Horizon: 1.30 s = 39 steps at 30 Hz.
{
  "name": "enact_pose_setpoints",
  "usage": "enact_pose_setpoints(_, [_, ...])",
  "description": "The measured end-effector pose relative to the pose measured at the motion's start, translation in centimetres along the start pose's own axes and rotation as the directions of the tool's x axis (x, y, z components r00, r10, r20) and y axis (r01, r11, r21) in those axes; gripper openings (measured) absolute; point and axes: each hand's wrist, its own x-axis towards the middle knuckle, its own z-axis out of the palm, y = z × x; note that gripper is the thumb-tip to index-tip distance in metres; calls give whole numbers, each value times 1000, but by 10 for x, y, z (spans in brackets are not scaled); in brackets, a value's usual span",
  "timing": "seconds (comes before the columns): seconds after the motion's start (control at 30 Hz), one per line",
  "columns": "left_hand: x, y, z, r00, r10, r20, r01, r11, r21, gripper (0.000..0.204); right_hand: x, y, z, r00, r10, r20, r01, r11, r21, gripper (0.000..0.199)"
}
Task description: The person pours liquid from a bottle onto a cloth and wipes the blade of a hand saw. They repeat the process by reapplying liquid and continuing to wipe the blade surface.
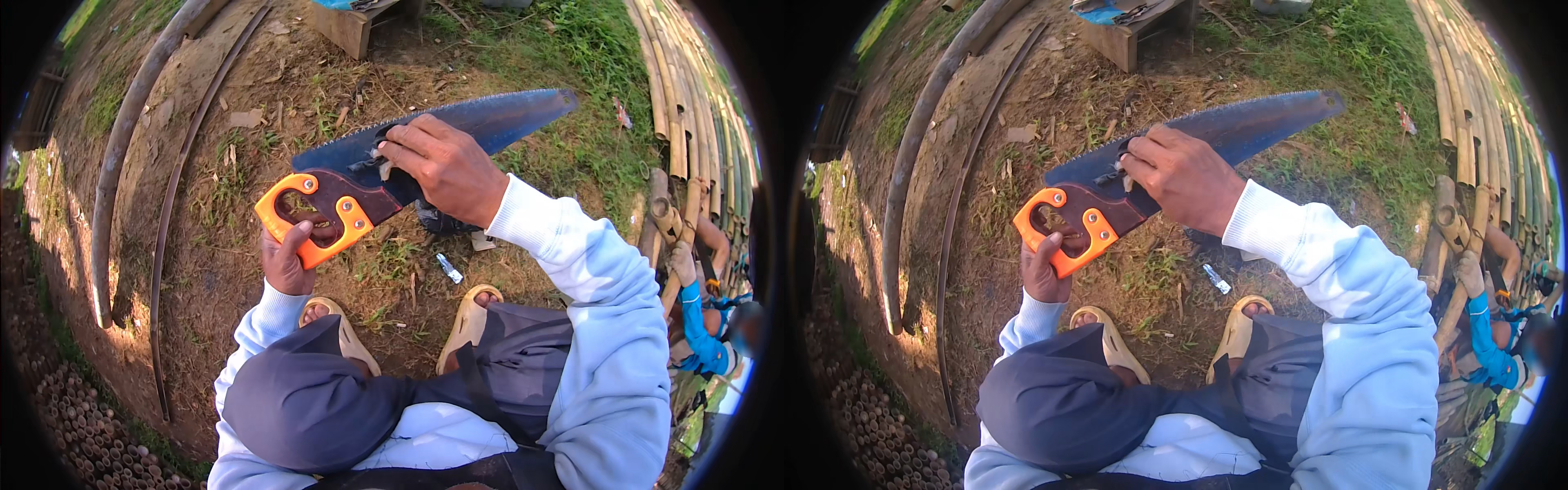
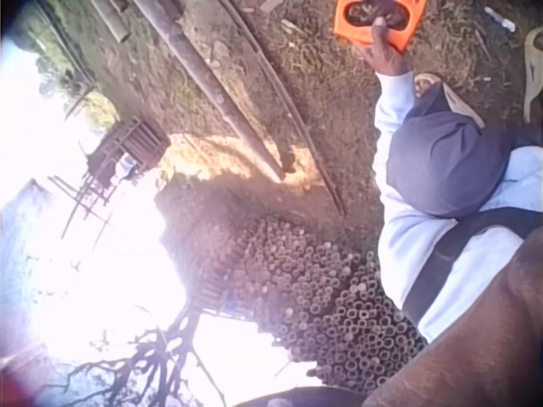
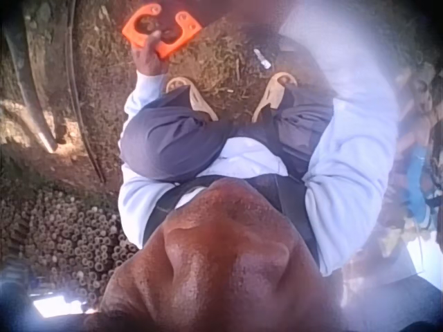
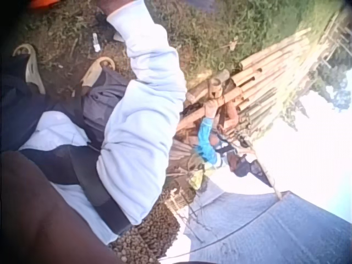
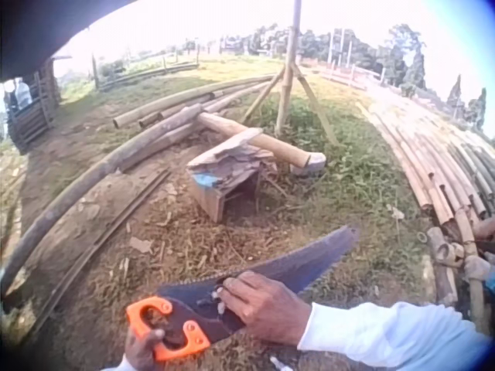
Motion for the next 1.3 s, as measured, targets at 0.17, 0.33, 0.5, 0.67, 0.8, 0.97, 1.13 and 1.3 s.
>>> enact_pose_setpoints(0.17, [8,3,-7,1000,3,11,-3,1000,-22,47,-34,54,-28,986,165,-21,-165,952,-259,27])
enact_pose_setpoints(0.33, [12,-5,-2,1000,-13,8,13,1000,-1,49,-33,32,-17,994,106,26,-100,982,-160,23])
enact_pose_setpoints(0.5, [14,-2,2,1000,11,23,-11,1000,20,50,-8,10,11,997,-59,-40,57,997,-42,24])
enact_pose_setpoints(0.67, [9,1,-5,1000,4,-7,-4,1000,-1,52,-31,52,-11,994,106,-26,-109,973,-204,24])
enact_pose_setpoints(0.8, [10,-2,-5,1000,5,-9,-5,1000,19,52,-36,64,-21,958,280,-55,-285,939,-191,32])
enact_pose_setpoints(0.97, [14,-4,2,1000,-17,5,16,999,42,53,-12,8,14,991,113,-65,-109,992,59,20])
enact_pose_setpoints(1.13, [12,-1,1,1000,11,23,-13,998,56,54,-5,14,15,998,11,-54,-12,1000,-22,16])
enact_pose_setpoints(1.3, [12,0,1,1000,12,5,-12,999,29,53,-24,51,-12,971,236,-36,-237,971,-19,24])
